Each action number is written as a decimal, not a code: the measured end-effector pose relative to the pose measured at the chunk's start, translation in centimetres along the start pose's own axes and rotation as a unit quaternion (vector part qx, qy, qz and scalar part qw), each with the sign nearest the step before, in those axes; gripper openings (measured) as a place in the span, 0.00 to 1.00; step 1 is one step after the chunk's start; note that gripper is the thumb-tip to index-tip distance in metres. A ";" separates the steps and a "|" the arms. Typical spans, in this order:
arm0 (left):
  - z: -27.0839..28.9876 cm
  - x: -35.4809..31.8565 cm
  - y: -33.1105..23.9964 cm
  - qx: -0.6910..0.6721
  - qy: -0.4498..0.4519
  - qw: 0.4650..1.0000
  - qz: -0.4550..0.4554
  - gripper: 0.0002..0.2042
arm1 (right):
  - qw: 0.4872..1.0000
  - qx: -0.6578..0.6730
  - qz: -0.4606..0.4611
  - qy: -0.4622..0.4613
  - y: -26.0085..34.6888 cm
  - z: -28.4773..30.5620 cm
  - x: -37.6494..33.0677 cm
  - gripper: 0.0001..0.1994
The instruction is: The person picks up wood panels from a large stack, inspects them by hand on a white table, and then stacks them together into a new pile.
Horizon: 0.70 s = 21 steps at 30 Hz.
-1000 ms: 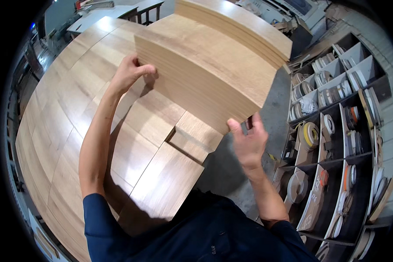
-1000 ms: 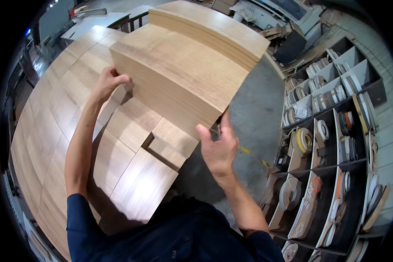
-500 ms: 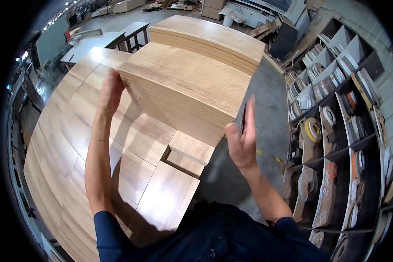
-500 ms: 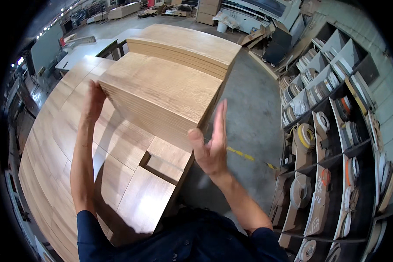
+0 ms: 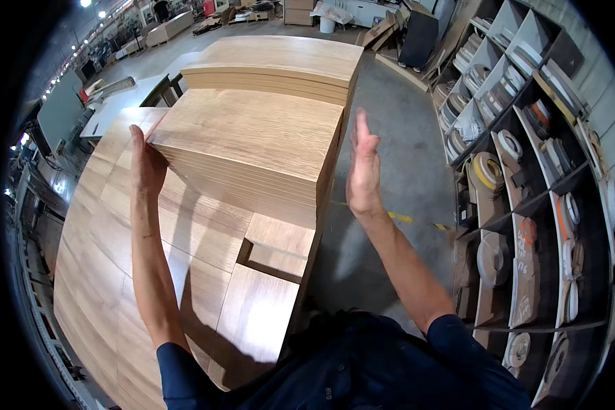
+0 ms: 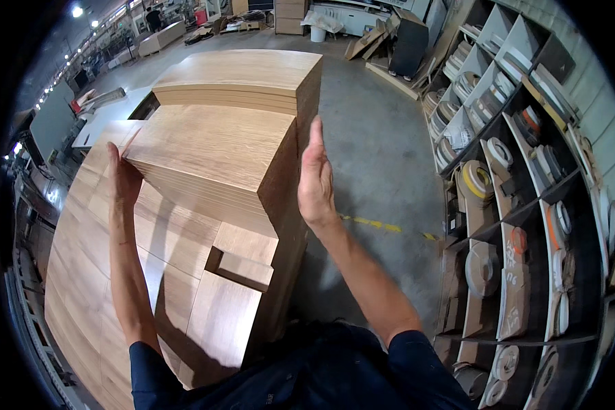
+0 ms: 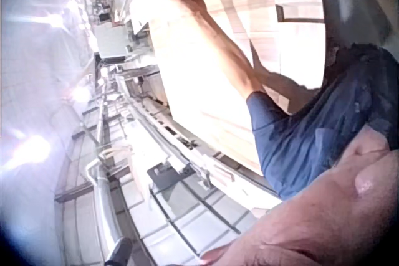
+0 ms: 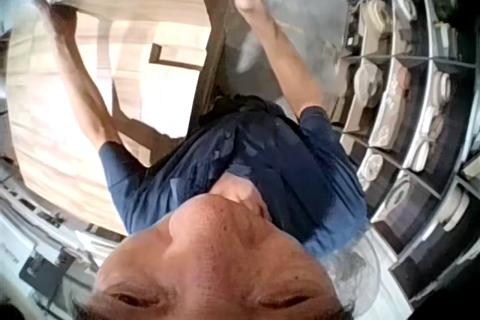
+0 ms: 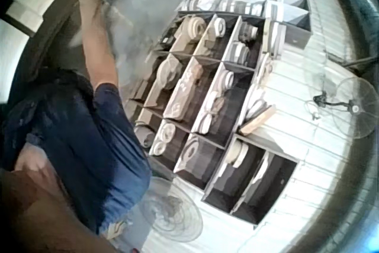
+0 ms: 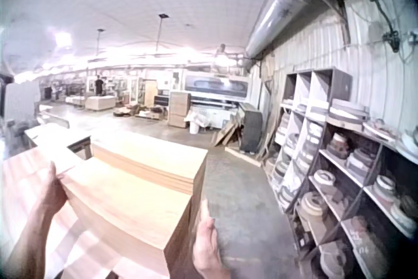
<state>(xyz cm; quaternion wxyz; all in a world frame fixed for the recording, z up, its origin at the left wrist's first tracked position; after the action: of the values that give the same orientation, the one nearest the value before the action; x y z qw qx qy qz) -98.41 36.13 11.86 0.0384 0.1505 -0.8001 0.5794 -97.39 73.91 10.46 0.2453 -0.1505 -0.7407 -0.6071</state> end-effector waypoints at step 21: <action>3.8 7.8 6.1 -0.141 0.188 0.968 0.093 0.41 | 0.992 -0.107 0.066 -0.019 -2.9 -0.4 -0.1 0.41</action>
<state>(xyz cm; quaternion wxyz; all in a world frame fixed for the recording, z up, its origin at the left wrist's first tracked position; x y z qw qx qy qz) -107.17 32.79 6.90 0.1550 -0.0432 -0.8624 0.4799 -98.74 72.91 8.12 0.2534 -0.2363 -0.6644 -0.6622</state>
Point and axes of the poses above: each hand's wrist, its own x-axis towards the middle knuckle, its own z-axis out of the back of the hand, y = z × x, the point moved 2 cm from there along x, towards the middle knuckle, and after that the axes turned 4 degrees about x, right-handed, at the moved point
